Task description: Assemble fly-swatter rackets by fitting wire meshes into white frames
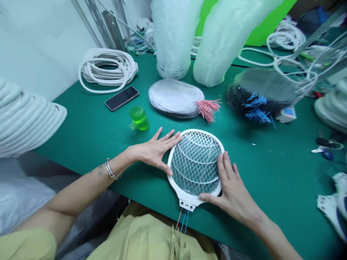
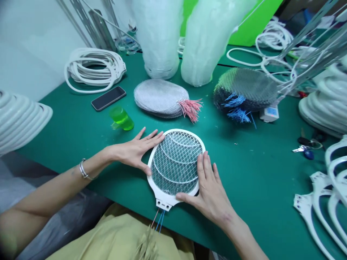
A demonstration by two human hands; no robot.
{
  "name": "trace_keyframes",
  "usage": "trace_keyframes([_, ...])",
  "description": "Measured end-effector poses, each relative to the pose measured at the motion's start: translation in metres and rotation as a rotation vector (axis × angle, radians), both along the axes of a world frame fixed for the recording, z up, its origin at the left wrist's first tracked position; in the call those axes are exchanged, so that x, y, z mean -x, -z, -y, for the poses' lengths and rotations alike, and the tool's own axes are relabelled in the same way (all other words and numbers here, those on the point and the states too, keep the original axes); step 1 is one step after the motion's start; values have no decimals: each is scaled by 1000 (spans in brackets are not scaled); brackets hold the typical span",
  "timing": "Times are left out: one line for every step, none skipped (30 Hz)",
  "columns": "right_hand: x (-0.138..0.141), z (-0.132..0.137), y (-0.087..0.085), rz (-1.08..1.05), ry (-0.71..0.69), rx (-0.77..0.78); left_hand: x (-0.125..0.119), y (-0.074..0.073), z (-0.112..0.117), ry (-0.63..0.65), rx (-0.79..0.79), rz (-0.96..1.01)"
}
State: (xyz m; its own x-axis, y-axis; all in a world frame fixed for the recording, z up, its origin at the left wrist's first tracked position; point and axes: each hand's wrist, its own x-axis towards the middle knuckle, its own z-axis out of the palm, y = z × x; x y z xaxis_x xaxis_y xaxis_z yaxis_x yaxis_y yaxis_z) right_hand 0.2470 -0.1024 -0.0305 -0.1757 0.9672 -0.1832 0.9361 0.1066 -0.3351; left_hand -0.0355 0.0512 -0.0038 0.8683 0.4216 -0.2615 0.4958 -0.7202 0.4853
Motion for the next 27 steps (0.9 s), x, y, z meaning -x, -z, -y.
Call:
trace_keyframes([1, 0, 0, 12, 3, 0, 0, 0, -1, 2, -2, -4])
trace_keyframes([3, -1, 1, 21, 3, -2, 0, 0, -2, 0, -1, -9])
trace_keyframes([3, -1, 2, 29, 4, -7, 0, 0, -3, -3, 6, -15])
trace_keyframes([4, -1, 3, 35, 6, -13, 0, 0, -3, -3, 19, -23])
trace_keyframes([3, -2, 3, 41, 10, -17, -1, 1, -4, -4, 35, -30])
trace_keyframes([3, -2, 4, 46, 12, -17, -1, 1, -4, -6, 50, -38])
trace_keyframes([2, -2, 4, 47, 11, -10, -1, 2, -4, -11, 64, -44])
trace_keyframes([1, -2, 4, 45, 2, 0, -2, 3, -3, -20, 74, -48])
trace_keyframes([1, -2, 4, 41, -9, 12, -2, 3, -3, -33, 81, -49])
trace_keyframes([1, -2, 3, 38, -14, 19, -3, 4, -2, -45, 86, -50])
trace_keyframes([2, -2, 3, 36, -8, 21, -3, 4, -1, -56, 90, -51])
trace_keyframes([3, -2, 4, 36, 6, 18, -4, 3, 0, -64, 93, -51])
trace_keyframes([5, -2, 4, 39, 25, 13, -4, 1, 1, -67, 90, -47])
trace_keyframes([6, -2, 4, 43, 43, 9, -3, -2, 3, -56, 84, -37])
trace_keyframes([8, -2, 5, 48, 54, 9, -1, -7, 4, -35, 71, -12])
trace_keyframes([9, -2, 5, 51, 55, 15, 2, -12, 5, -25, 42, 36])
trace_keyframes([10, -2, 5, 56, 52, 25, 6, -18, 5, -56, -17, 115])
trace_keyframes([10, -3, 5, 61, 50, 35, 11, -24, 4, -139, -103, 213])
trace_keyframes([10, -3, 4, 66, 50, 44, 17, -28, 2, -270, -209, 316])
trace_keyframes([10, -3, 3, 70, 51, 51, 24, -29, -3, -431, -319, 404])
trace_keyframes([10, -3, 3, 73, 52, 58, 31, -29, -8, -591, -412, 461])
trace_keyframes([10, -4, 2, 74, 51, 64, 38, -26, -14, -718, -475, 479])
trace_keyframes([10, -4, 1, 76, 51, 67, 43, -22, -20, -802, -504, 468])
trace_keyframes([10, -4, 1, 78, 51, 69, 47, -17, -24, -852, -510, 447])
trace_keyframes([10, -4, 0, 81, 52, 70, 49, -14, -25, -882, -509, 434])
trace_keyframes([11, -4, 0, 85, 54, 69, 49, -12, -23, -896, -508, 436])
trace_keyframes([11, -5, 0, 89, 53, 68, 47, -13, -16, -888, -509, 457])
